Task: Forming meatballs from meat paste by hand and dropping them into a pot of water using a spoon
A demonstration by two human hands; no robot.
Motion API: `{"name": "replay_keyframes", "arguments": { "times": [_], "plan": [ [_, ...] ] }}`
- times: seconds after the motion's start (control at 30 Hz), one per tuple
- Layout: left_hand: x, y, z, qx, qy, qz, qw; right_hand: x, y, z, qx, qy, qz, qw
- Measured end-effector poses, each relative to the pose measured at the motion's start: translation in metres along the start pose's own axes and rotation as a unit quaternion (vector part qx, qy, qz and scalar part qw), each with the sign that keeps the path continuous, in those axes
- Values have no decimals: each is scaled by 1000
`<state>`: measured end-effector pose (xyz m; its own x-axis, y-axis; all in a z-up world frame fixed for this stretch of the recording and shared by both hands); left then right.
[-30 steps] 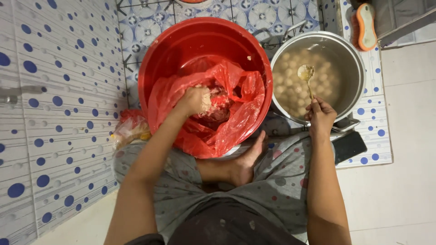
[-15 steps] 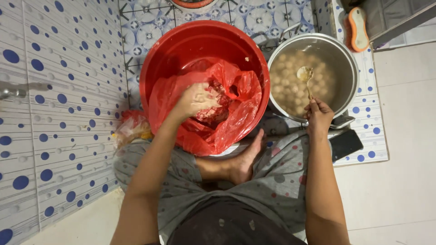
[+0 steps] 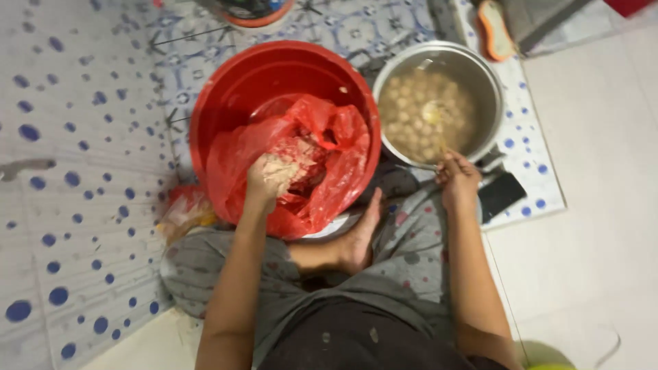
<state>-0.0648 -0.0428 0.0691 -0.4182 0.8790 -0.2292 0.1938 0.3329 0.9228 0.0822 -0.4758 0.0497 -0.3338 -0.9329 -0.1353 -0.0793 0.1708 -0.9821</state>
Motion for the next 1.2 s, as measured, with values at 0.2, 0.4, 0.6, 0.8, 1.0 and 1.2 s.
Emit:
{"name": "replay_keyframes", "arguments": {
  "times": [0.2, 0.4, 0.6, 0.8, 1.0, 1.2],
  "plan": [
    [-9, -42, 15, 84, 66, 99, 989, -10, 6, -14, -4, -13, 18, 1000],
    [-65, 53, -27, 163, 53, 41, 984, -21, 14, -3, 10, 9, 10, 1000],
    [-14, -9, 11, 142, 35, -142, 979, -21, 22, 1, 26, -2, 21, 999],
    [-64, 73, -38, 108, -9, 13, 994, -26, 16, -6, 30, -14, 20, 999],
    [3, 7, 16, -45, 46, 700, 711, -27, 19, 0, 32, -12, 34, 999],
    [1, 11, 10, -239, 72, 371, 895, -27, 22, 1, 22, -21, 38, 999]
  ]
}}
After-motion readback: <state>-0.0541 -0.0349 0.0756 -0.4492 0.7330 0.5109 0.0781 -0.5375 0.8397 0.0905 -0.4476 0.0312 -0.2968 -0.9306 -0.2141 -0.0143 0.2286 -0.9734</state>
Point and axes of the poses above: each hand's wrist, its own z-axis towards the middle knuckle, its own x-axis out of the back of the hand, y = z × x, the point moved 2 cm from there along z, towards the middle knuckle, and after that the axes turned 10 degrees about x, right-handed, at the moved point
